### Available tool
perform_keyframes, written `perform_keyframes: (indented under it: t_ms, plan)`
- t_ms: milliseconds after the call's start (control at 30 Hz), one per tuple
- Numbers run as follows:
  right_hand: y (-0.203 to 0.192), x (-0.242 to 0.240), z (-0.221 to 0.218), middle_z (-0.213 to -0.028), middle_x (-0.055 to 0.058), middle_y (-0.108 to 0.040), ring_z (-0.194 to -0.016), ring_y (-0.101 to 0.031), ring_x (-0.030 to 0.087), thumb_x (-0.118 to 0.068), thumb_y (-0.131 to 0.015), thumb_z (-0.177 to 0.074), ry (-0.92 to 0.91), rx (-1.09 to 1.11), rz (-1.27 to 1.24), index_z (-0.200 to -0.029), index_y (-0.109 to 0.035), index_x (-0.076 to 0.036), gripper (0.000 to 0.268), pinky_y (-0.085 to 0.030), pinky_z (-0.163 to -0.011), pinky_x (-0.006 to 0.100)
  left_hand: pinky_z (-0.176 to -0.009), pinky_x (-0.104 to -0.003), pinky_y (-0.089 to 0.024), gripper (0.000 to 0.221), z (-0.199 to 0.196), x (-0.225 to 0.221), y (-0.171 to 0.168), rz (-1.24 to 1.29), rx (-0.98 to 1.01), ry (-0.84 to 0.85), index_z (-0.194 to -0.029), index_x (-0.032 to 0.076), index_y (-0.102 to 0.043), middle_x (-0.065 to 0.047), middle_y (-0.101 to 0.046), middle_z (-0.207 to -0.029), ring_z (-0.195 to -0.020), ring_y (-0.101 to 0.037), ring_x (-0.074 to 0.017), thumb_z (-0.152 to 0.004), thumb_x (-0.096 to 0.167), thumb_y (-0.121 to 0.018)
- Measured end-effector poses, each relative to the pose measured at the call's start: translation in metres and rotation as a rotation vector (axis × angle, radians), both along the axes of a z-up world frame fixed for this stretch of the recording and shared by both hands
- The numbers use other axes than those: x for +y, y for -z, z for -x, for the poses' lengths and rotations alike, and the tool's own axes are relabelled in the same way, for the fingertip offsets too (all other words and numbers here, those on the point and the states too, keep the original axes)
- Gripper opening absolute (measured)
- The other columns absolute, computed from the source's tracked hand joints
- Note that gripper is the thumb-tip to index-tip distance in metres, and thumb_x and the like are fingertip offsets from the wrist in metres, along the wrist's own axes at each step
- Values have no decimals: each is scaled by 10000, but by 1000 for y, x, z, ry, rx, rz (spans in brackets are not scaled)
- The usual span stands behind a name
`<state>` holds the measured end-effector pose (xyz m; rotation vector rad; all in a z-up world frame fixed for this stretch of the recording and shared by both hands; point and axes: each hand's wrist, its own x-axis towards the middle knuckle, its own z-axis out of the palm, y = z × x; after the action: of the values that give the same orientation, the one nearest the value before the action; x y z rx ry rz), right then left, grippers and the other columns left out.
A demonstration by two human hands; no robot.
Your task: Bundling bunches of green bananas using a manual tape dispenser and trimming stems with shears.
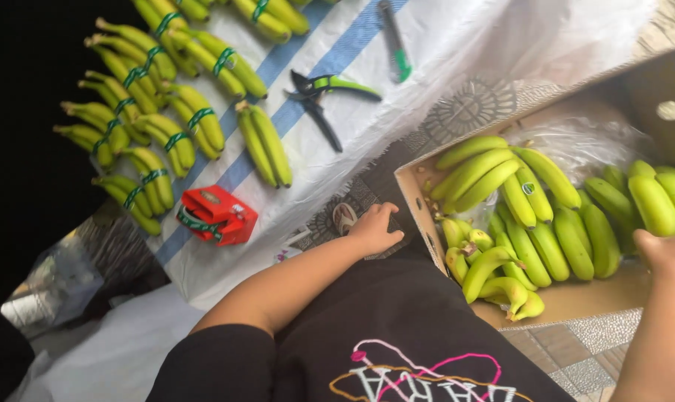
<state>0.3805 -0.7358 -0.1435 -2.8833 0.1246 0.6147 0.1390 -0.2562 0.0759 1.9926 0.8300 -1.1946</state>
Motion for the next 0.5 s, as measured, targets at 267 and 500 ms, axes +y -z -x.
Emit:
perform_keyframes:
  t_ms: [267, 500]
  plan:
    - [-132, 80, -8, -1261, 313, -522, -1139, -522, 440, -33, -692, -797, -230, 52, -662, -1445, -473, 57, 690, -399, -931, 523, -1097, -556, -393, 829, -19, -3, -37, -4, -417, 82, -1517, 146, -360, -154, -390, -1569, -1431, -393, -382, -823, 480, -667]
    - [-330, 232, 51, -1189, 191, -667, -1049, -683, 403, -279, -904, -448, -761, 123, -112, -1370, -578, -107, 993, -550, -882, 479, -1204, -541, -297, 1597, -91, -66, -49, -186, -870, 586, -1626, 155, 30, -185, -225, -1680, -1557, -258, -377, -547, 843, -926]
